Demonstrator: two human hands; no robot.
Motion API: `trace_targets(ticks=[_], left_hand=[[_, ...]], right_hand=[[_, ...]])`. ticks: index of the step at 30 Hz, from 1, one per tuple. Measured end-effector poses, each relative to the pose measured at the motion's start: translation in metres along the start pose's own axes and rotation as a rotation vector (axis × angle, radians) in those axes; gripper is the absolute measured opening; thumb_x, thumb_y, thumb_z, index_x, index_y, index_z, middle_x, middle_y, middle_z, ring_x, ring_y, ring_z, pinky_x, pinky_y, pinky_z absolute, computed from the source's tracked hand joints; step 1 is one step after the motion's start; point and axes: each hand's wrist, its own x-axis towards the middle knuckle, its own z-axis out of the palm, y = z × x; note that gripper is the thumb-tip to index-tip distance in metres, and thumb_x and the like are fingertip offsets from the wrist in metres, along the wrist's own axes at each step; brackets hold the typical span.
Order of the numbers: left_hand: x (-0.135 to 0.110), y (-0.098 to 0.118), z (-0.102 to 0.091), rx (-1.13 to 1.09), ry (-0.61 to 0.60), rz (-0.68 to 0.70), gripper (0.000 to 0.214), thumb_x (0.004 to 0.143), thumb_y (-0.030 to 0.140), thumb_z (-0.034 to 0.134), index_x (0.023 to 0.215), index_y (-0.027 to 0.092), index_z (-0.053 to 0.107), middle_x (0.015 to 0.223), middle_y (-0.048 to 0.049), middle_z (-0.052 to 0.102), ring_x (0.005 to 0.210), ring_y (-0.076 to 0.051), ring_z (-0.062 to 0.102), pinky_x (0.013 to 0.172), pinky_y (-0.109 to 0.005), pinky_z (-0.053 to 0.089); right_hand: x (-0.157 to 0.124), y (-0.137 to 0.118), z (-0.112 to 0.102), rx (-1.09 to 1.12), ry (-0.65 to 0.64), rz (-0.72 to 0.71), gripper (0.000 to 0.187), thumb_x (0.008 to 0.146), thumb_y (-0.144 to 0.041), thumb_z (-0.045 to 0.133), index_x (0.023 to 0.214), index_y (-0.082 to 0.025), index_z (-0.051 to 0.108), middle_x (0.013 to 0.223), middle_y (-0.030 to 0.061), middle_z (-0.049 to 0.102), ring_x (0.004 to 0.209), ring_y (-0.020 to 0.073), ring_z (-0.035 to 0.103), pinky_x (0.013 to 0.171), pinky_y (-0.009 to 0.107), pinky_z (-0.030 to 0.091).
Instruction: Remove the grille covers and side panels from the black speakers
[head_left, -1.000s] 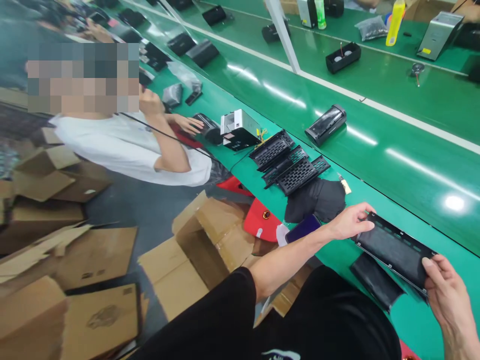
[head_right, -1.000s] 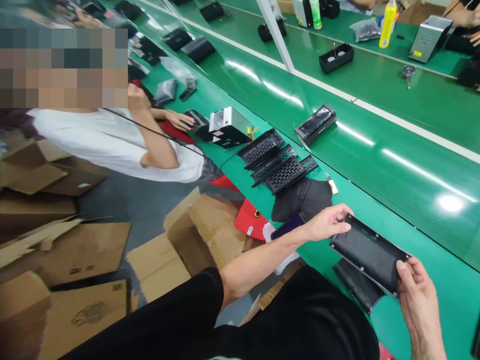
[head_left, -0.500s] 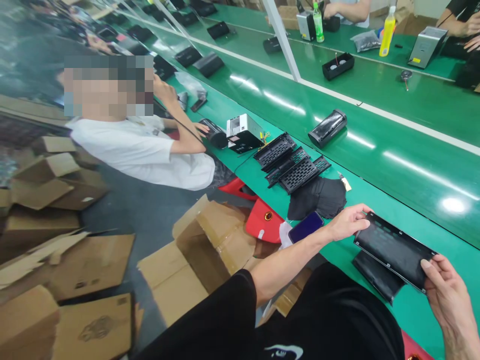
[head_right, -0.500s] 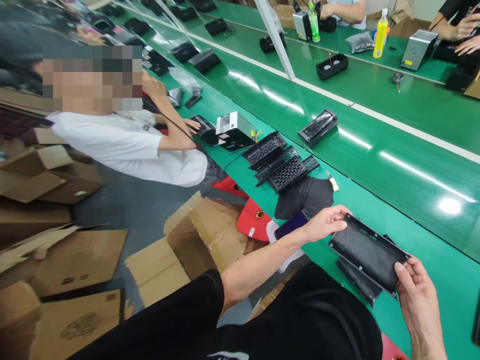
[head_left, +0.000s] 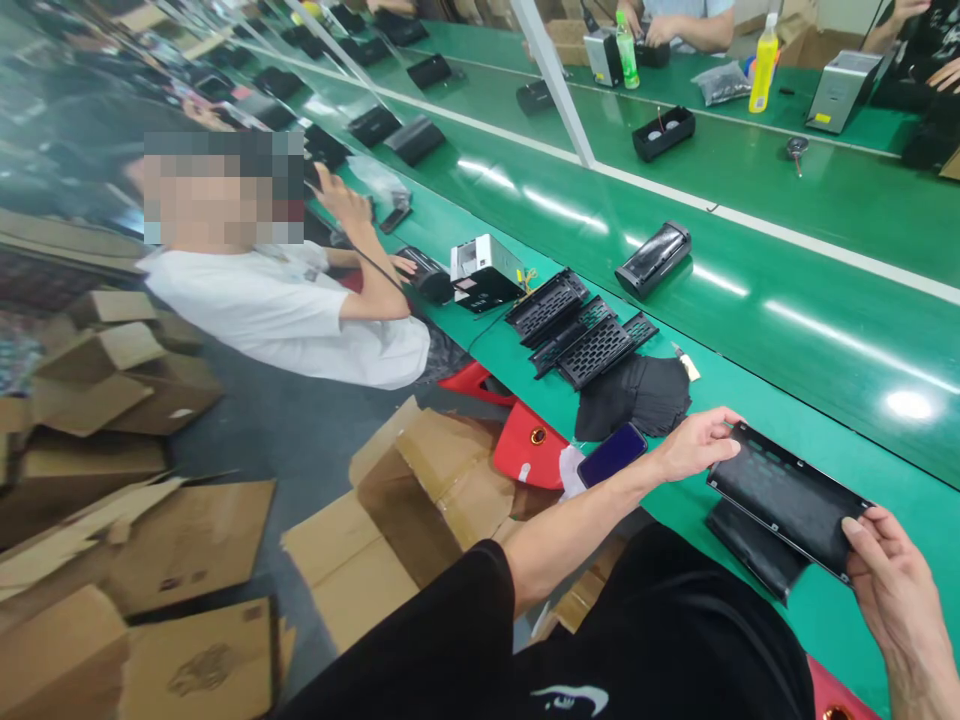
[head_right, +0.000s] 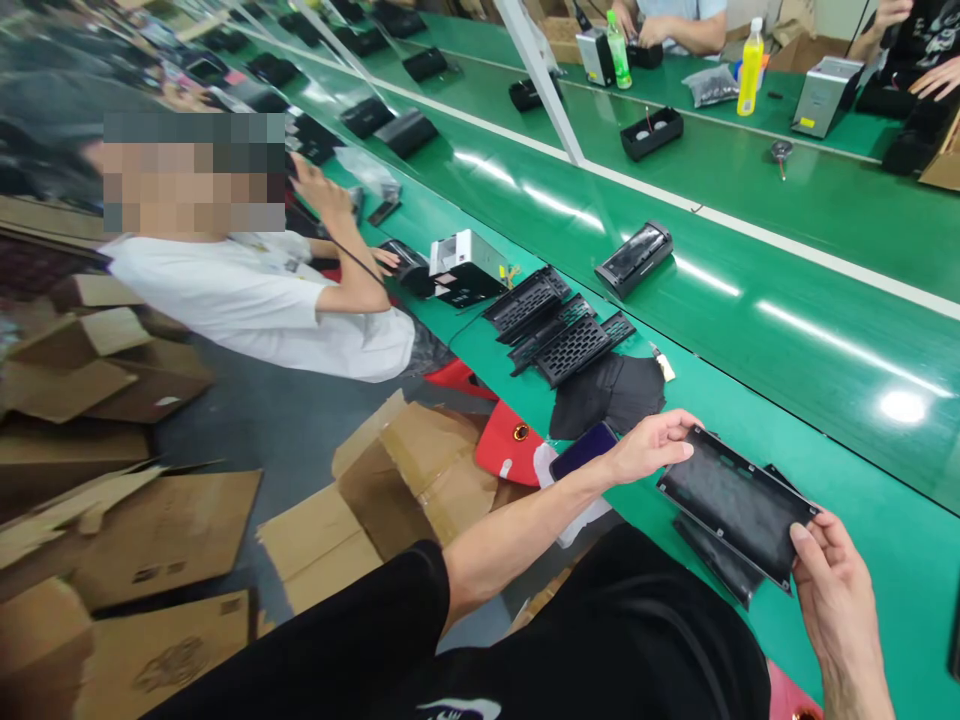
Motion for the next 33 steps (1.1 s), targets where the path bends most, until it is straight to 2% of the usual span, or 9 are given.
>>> trace_targets(ticks=[7, 13, 18, 21, 28, 33], left_hand=[[0.0, -0.001, 0.0, 0.053, 0.041, -0.006, 0.047, 0.082, 0.044, 0.073, 0.116, 0.013, 0.061, 0.065, 0.0101, 0.04, 0.059, -0.006, 0.034, 0.06, -0.023, 0.026], [0.002, -0.004, 0.0, 0.037, 0.033, 0.0, 0.047, 0.083, 0.045, 0.072, 0.115, 0.013, 0.06, 0.065, 0.0095, 0.045, 0.058, -0.007, 0.035, 0.059, -0.023, 0.027], [0.003, -0.004, -0.002, 0.003, 0.026, 0.008, 0.047, 0.081, 0.04, 0.074, 0.116, 0.012, 0.06, 0.065, 0.0093, 0.045, 0.058, -0.006, 0.035, 0.058, -0.023, 0.026], [0.003, -0.004, -0.003, -0.019, 0.023, -0.004, 0.048, 0.079, 0.036, 0.074, 0.119, 0.012, 0.06, 0.066, 0.0095, 0.045, 0.058, -0.006, 0.035, 0.059, -0.023, 0.026], [0.004, -0.007, -0.007, -0.024, 0.024, -0.023, 0.054, 0.078, 0.035, 0.072, 0.125, 0.01, 0.059, 0.065, 0.01, 0.042, 0.057, -0.006, 0.033, 0.059, -0.024, 0.024], [0.004, -0.008, -0.009, -0.019, 0.032, -0.022, 0.06, 0.08, 0.04, 0.073, 0.129, 0.009, 0.06, 0.067, 0.0088, 0.045, 0.058, -0.006, 0.033, 0.06, -0.025, 0.023]], right_hand=[[-0.002, -0.002, 0.006, -0.016, -0.001, -0.008, 0.061, 0.054, -0.047, 0.1, 0.092, -0.026, 0.058, 0.065, -0.0074, 0.049, 0.051, 0.0092, 0.043, 0.046, 0.019, 0.038], [0.0, -0.001, 0.005, 0.014, 0.015, 0.017, 0.063, 0.05, -0.045, 0.102, 0.092, -0.025, 0.059, 0.066, -0.0078, 0.049, 0.052, 0.0084, 0.042, 0.047, 0.018, 0.038], [0.006, 0.006, -0.001, -0.017, -0.029, -0.027, 0.052, 0.061, -0.044, 0.098, 0.093, -0.025, 0.061, 0.071, -0.0058, 0.053, 0.058, 0.0106, 0.046, 0.052, 0.019, 0.042], [0.008, 0.007, -0.003, -0.027, -0.032, -0.041, 0.049, 0.063, -0.045, 0.096, 0.092, -0.025, 0.062, 0.075, -0.0044, 0.055, 0.06, 0.0113, 0.048, 0.052, 0.02, 0.043], [0.007, 0.002, 0.004, 0.089, 0.026, 0.069, 0.057, 0.05, -0.042, 0.103, 0.089, -0.024, 0.066, 0.076, -0.0048, 0.057, 0.058, 0.007, 0.046, 0.05, 0.014, 0.041], [0.007, 0.002, 0.005, 0.105, 0.042, 0.078, 0.061, 0.046, -0.042, 0.105, 0.089, -0.024, 0.066, 0.073, -0.0056, 0.056, 0.057, 0.007, 0.046, 0.049, 0.013, 0.042]])
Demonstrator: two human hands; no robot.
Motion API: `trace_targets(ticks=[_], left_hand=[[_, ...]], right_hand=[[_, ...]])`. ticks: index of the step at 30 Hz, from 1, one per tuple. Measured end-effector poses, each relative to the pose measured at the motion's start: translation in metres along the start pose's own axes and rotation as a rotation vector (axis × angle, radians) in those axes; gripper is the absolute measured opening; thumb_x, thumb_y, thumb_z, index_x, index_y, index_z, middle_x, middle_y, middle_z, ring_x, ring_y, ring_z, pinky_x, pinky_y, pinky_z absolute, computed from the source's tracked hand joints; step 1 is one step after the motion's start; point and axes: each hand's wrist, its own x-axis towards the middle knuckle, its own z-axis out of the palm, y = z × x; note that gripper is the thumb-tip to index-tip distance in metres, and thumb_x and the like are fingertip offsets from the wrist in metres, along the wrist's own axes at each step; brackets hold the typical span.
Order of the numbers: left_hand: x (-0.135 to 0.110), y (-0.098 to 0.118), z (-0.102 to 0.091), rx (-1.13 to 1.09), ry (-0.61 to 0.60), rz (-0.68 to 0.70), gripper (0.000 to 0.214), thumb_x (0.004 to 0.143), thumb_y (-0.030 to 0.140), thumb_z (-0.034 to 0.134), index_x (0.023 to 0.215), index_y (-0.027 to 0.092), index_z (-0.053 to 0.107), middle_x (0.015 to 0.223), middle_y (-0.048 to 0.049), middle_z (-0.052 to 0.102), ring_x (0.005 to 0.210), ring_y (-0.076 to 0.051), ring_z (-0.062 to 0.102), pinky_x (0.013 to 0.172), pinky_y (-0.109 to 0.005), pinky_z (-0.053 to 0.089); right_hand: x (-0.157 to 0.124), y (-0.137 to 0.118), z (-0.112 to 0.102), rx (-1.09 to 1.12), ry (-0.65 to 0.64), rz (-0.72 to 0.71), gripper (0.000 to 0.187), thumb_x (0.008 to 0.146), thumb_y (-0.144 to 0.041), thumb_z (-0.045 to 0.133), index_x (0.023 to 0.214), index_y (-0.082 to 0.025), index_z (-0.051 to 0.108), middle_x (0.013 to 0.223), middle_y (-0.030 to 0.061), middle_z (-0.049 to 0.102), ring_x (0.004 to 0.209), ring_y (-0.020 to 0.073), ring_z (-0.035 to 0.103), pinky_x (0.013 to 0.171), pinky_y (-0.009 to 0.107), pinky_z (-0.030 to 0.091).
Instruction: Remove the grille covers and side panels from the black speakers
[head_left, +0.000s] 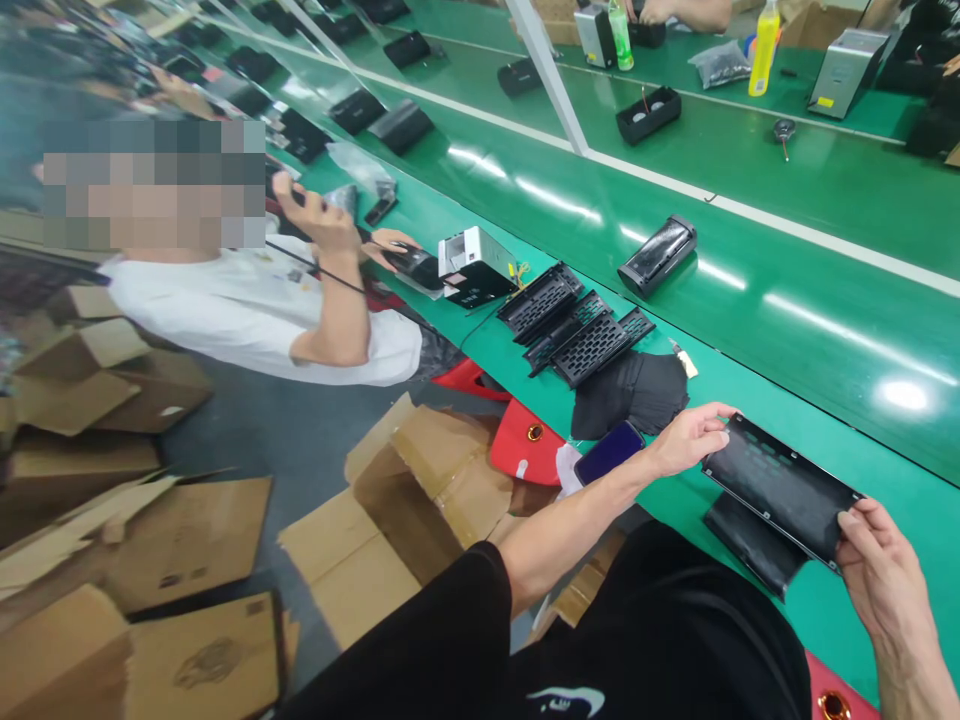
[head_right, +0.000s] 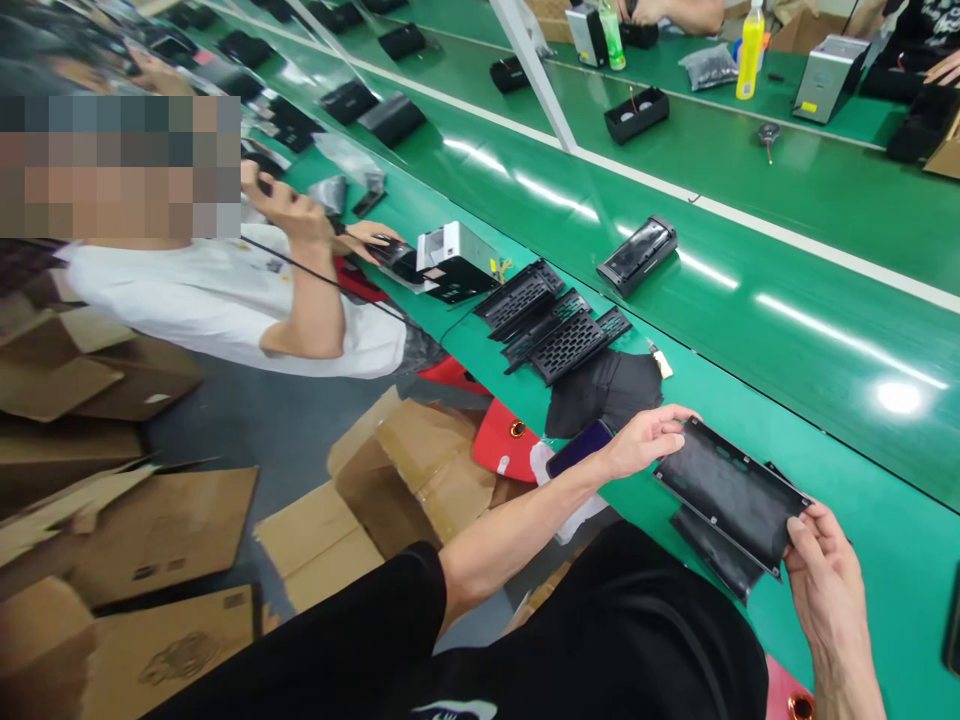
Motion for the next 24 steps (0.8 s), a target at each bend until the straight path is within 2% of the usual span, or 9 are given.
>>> trace_targets(ticks=[14, 19, 24], left_hand=[[-0.003, 0.002, 0.001, 0.039, 0.015, 0.064, 0.059, 0.086, 0.047, 0.07, 0.129, 0.008, 0.061, 0.065, 0.0097, 0.037, 0.057, -0.006, 0.026, 0.058, -0.024, 0.022], [-0.004, 0.005, 0.001, 0.032, 0.005, 0.075, 0.062, 0.084, 0.047, 0.075, 0.131, 0.01, 0.061, 0.068, 0.0089, 0.037, 0.06, -0.007, 0.031, 0.06, -0.024, 0.025], [-0.002, 0.006, 0.002, 0.05, 0.012, 0.091, 0.059, 0.085, 0.048, 0.074, 0.128, 0.01, 0.062, 0.067, 0.0091, 0.034, 0.06, -0.007, 0.03, 0.061, -0.024, 0.025]], right_hand=[[0.0, 0.003, 0.0, -0.08, -0.027, -0.109, 0.057, 0.057, -0.045, 0.1, 0.096, -0.024, 0.065, 0.072, -0.0056, 0.053, 0.06, 0.0094, 0.046, 0.052, 0.017, 0.041], [0.001, 0.006, -0.002, -0.202, -0.031, -0.204, 0.058, 0.059, -0.048, 0.098, 0.099, -0.024, 0.063, 0.07, -0.0076, 0.044, 0.059, 0.0098, 0.041, 0.051, 0.019, 0.036], [0.007, 0.014, -0.007, -0.26, -0.006, -0.239, 0.058, 0.063, -0.05, 0.095, 0.104, -0.024, 0.064, 0.074, -0.007, 0.045, 0.06, 0.0105, 0.041, 0.051, 0.021, 0.035]])
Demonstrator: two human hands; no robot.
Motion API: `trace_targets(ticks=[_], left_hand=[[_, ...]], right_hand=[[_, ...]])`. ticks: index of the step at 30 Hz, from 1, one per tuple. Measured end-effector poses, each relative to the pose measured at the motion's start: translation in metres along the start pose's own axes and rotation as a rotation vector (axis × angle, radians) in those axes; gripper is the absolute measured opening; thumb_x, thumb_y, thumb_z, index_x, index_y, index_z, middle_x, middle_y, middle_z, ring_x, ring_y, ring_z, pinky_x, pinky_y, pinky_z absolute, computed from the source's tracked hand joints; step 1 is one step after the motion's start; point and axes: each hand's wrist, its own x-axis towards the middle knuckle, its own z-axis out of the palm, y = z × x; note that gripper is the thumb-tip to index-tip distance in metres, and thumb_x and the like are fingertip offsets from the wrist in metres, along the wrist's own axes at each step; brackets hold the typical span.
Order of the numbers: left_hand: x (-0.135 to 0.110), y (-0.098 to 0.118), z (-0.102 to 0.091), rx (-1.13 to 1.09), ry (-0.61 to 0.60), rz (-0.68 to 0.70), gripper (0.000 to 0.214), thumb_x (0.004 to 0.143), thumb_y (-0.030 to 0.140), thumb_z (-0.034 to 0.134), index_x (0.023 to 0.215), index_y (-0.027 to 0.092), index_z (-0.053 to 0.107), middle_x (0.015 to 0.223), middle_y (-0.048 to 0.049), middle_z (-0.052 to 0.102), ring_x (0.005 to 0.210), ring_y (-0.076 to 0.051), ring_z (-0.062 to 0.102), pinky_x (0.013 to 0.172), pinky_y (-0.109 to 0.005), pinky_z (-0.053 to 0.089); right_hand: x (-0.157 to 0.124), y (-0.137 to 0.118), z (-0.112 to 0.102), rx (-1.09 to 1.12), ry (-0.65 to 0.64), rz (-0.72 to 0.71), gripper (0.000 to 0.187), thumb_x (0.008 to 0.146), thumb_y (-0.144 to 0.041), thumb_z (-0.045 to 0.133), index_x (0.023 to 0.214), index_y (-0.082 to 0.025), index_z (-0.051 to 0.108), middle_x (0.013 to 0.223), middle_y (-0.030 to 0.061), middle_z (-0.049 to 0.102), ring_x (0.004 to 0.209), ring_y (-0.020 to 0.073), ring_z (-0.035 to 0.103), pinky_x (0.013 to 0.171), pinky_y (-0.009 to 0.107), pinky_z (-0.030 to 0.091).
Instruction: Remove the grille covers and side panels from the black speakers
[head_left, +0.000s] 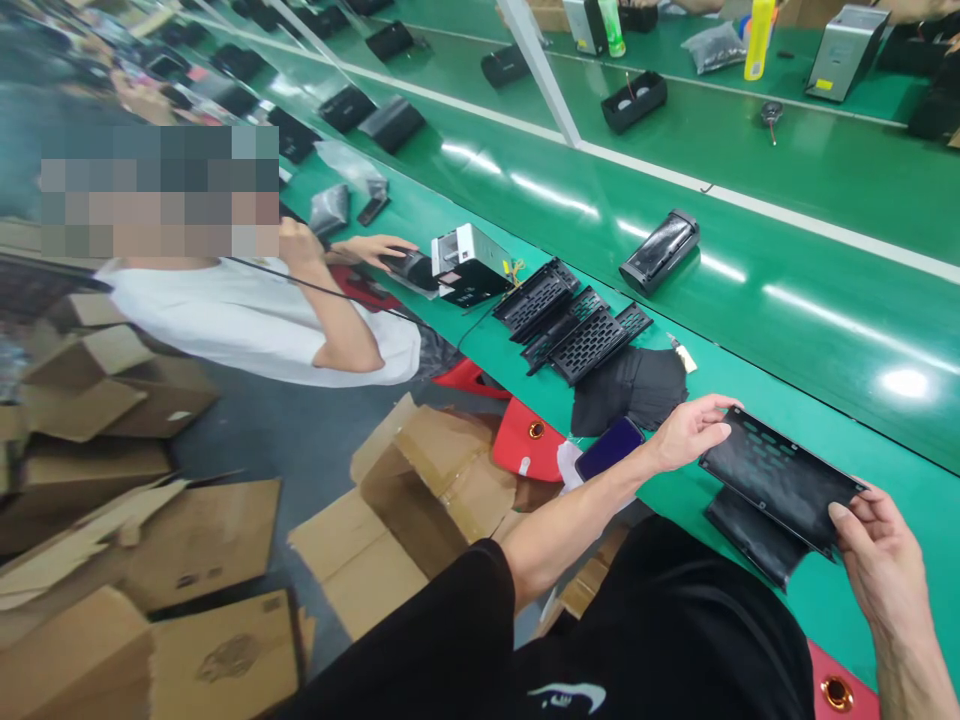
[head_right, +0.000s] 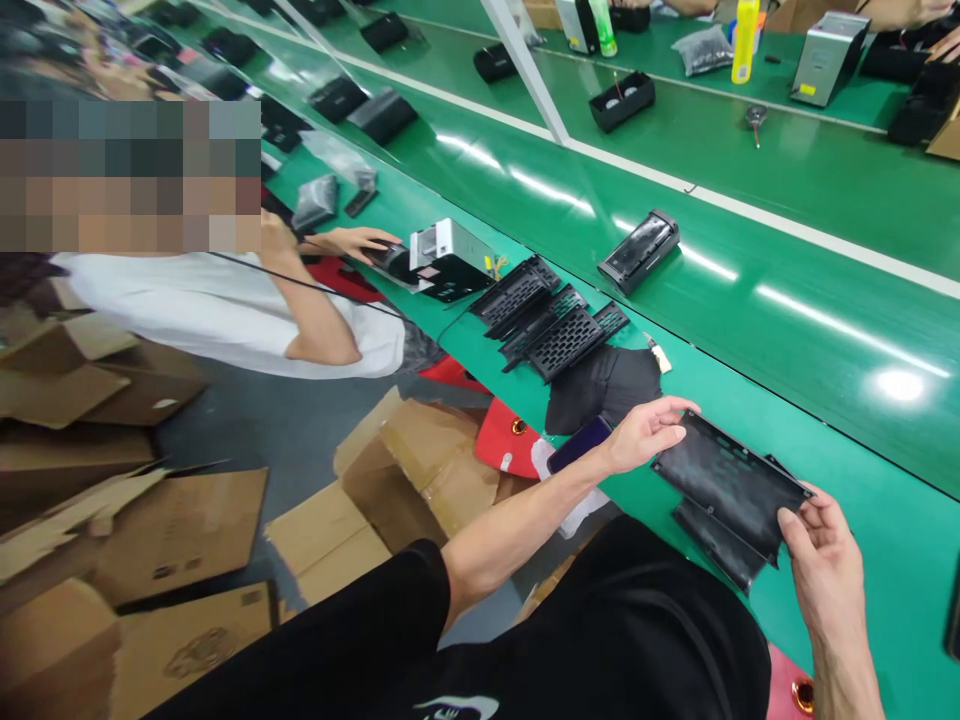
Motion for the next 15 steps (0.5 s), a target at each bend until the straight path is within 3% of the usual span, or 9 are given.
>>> trace_targets(ticks=[8, 15], left_hand=[[0.0053, -0.0016, 0.0018, -0.019, 0.013, 0.002, 0.059, 0.085, 0.049, 0.073, 0.127, 0.009, 0.062, 0.065, 0.0103, 0.031, 0.058, -0.007, 0.027, 0.058, -0.024, 0.021], [0.0102, -0.0076, 0.002, 0.012, 0.061, -0.018, 0.06, 0.082, 0.053, 0.075, 0.122, 0.01, 0.064, 0.065, 0.0086, 0.041, 0.058, -0.007, 0.033, 0.059, -0.024, 0.026]], right_hand=[[0.0015, -0.0003, 0.003, 0.052, 0.02, 0.033, 0.054, 0.065, -0.047, 0.096, 0.102, -0.023, 0.065, 0.078, -0.0058, 0.051, 0.065, 0.0094, 0.046, 0.057, 0.018, 0.04], [0.0036, -0.0021, 0.0094, 0.076, 0.004, 0.046, 0.054, 0.064, -0.052, 0.096, 0.097, -0.023, 0.063, 0.069, -0.0073, 0.046, 0.059, 0.0097, 0.041, 0.051, 0.019, 0.034]])
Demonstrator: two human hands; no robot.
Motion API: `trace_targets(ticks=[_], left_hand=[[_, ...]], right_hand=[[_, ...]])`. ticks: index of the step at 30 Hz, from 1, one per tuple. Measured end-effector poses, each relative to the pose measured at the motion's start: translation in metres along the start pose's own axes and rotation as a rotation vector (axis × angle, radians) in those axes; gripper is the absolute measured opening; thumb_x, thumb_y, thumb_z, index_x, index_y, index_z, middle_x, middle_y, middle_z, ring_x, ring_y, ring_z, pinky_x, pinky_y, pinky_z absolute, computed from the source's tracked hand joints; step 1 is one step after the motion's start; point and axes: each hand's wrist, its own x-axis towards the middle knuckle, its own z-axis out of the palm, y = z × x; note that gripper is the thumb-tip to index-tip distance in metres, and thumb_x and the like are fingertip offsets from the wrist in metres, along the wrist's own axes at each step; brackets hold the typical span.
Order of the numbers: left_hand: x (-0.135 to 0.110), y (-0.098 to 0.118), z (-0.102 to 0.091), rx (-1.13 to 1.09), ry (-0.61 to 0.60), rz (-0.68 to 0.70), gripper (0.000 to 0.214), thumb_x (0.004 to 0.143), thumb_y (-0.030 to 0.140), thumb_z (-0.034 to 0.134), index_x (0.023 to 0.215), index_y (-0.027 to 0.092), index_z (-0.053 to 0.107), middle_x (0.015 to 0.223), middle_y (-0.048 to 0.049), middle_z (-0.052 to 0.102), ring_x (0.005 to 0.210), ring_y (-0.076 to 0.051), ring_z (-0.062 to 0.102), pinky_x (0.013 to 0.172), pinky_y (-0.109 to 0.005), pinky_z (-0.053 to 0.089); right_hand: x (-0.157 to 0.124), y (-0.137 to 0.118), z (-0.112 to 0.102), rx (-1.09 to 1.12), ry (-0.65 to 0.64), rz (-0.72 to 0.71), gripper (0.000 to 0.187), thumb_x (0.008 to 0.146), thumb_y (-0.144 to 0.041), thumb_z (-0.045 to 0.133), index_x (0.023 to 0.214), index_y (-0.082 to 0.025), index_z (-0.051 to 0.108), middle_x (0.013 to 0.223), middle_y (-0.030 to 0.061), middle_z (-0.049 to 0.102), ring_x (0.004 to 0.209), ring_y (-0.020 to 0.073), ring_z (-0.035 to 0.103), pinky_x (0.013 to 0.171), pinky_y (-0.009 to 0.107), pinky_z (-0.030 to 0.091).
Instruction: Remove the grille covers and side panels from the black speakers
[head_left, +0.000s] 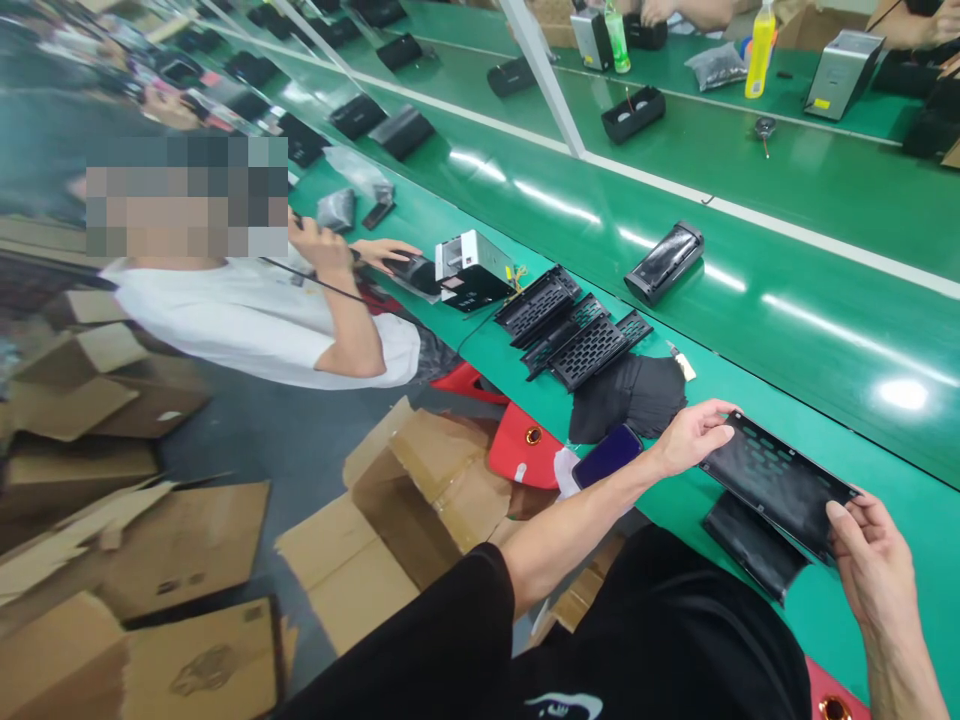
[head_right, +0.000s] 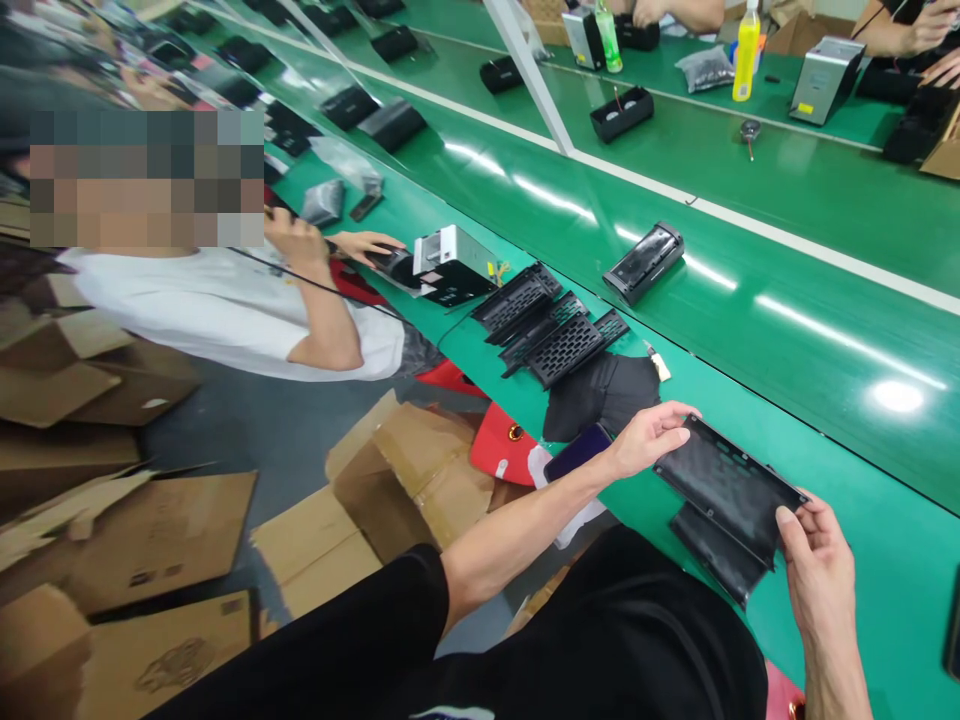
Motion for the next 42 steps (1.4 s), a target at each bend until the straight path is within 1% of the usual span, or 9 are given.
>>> trace_targets(ticks=[2, 8, 12, 15, 18, 23, 32, 37, 42], left_hand=[[0.002, -0.002, 0.001, 0.008, 0.01, -0.005, 0.058, 0.082, 0.053, 0.075, 0.121, 0.01, 0.064, 0.065, 0.0079, 0.044, 0.059, -0.007, 0.036, 0.06, -0.024, 0.029], [0.008, -0.011, 0.004, 0.02, 0.072, -0.017, 0.053, 0.082, 0.054, 0.075, 0.11, 0.01, 0.067, 0.065, 0.0069, 0.048, 0.058, -0.007, 0.036, 0.06, -0.023, 0.031], [0.01, -0.012, 0.002, -0.005, 0.07, -0.026, 0.054, 0.082, 0.054, 0.078, 0.113, 0.011, 0.069, 0.065, 0.0057, 0.052, 0.059, -0.007, 0.04, 0.06, -0.023, 0.033], [0.008, -0.011, -0.004, -0.058, 0.025, -0.025, 0.057, 0.08, 0.051, 0.082, 0.119, 0.012, 0.069, 0.071, 0.0029, 0.059, 0.063, -0.008, 0.047, 0.064, -0.023, 0.037], [0.004, -0.011, -0.012, -0.123, -0.029, -0.022, 0.061, 0.074, 0.043, 0.087, 0.125, 0.013, 0.069, 0.082, -0.0014, 0.066, 0.071, -0.011, 0.055, 0.072, -0.025, 0.043], [-0.002, -0.016, -0.021, -0.171, -0.037, -0.018, 0.063, 0.072, 0.036, 0.087, 0.129, 0.015, 0.069, 0.099, -0.0071, 0.071, 0.082, -0.014, 0.063, 0.081, -0.028, 0.047], [-0.005, -0.015, -0.022, -0.176, -0.007, -0.035, 0.063, 0.07, 0.032, 0.086, 0.128, 0.015, 0.07, 0.093, -0.0053, 0.07, 0.075, -0.01, 0.056, 0.073, -0.024, 0.043], [-0.003, -0.016, -0.022, -0.183, 0.004, -0.051, 0.064, 0.069, 0.031, 0.085, 0.129, 0.015, 0.07, 0.096, -0.0066, 0.072, 0.077, -0.011, 0.059, 0.072, -0.024, 0.042], [0.001, -0.023, -0.02, -0.249, 0.038, -0.09, 0.061, 0.069, 0.033, 0.086, 0.125, 0.014, 0.073, 0.087, -0.0038, 0.071, 0.063, -0.007, 0.05, 0.063, -0.022, 0.035]], right_hand=[[0.002, 0.002, 0.003, -0.021, 0.01, 0.001, 0.054, 0.065, -0.053, 0.095, 0.094, -0.023, 0.061, 0.069, -0.007, 0.048, 0.058, 0.0096, 0.039, 0.049, 0.02, 0.033], [0.006, 0.008, 0.014, 0.014, 0.069, 0.021, 0.06, 0.056, -0.053, 0.098, 0.086, -0.024, 0.054, 0.062, -0.0088, 0.046, 0.052, 0.0088, 0.036, 0.045, 0.02, 0.03], [0.005, 0.01, 0.013, 0.028, 0.058, 0.037, 0.056, 0.059, -0.051, 0.097, 0.086, -0.024, 0.056, 0.064, -0.0083, 0.047, 0.054, 0.0093, 0.039, 0.047, 0.02, 0.032], [0.003, 0.012, 0.007, 0.028, 0.046, 0.009, 0.05, 0.066, -0.05, 0.095, 0.095, -0.022, 0.064, 0.071, -0.0065, 0.05, 0.06, 0.0107, 0.043, 0.053, 0.021, 0.037], [-0.001, 0.015, -0.002, 0.008, 0.033, -0.038, 0.052, 0.07, -0.049, 0.093, 0.108, -0.022, 0.07, 0.079, -0.0033, 0.056, 0.07, 0.0133, 0.049, 0.061, 0.023, 0.042], [-0.005, 0.017, -0.009, -0.076, 0.003, -0.038, 0.056, 0.071, -0.051, 0.093, 0.114, -0.022, 0.073, 0.088, 0.0001, 0.063, 0.079, 0.0161, 0.054, 0.069, 0.025, 0.045], [-0.004, 0.019, -0.006, -0.095, 0.027, -0.008, 0.058, 0.065, -0.052, 0.095, 0.111, -0.024, 0.073, 0.087, -0.0015, 0.062, 0.079, 0.0143, 0.054, 0.07, 0.023, 0.044], [-0.003, 0.018, -0.006, -0.089, 0.032, -0.005, 0.06, 0.064, -0.052, 0.096, 0.112, -0.024, 0.073, 0.085, -0.002, 0.061, 0.077, 0.014, 0.053, 0.068, 0.023, 0.044], [-0.004, 0.014, 0.0, -0.012, 0.017, 0.006, 0.056, 0.065, -0.05, 0.096, 0.109, -0.024, 0.073, 0.083, -0.0012, 0.063, 0.077, 0.0151, 0.056, 0.068, 0.024, 0.047]])
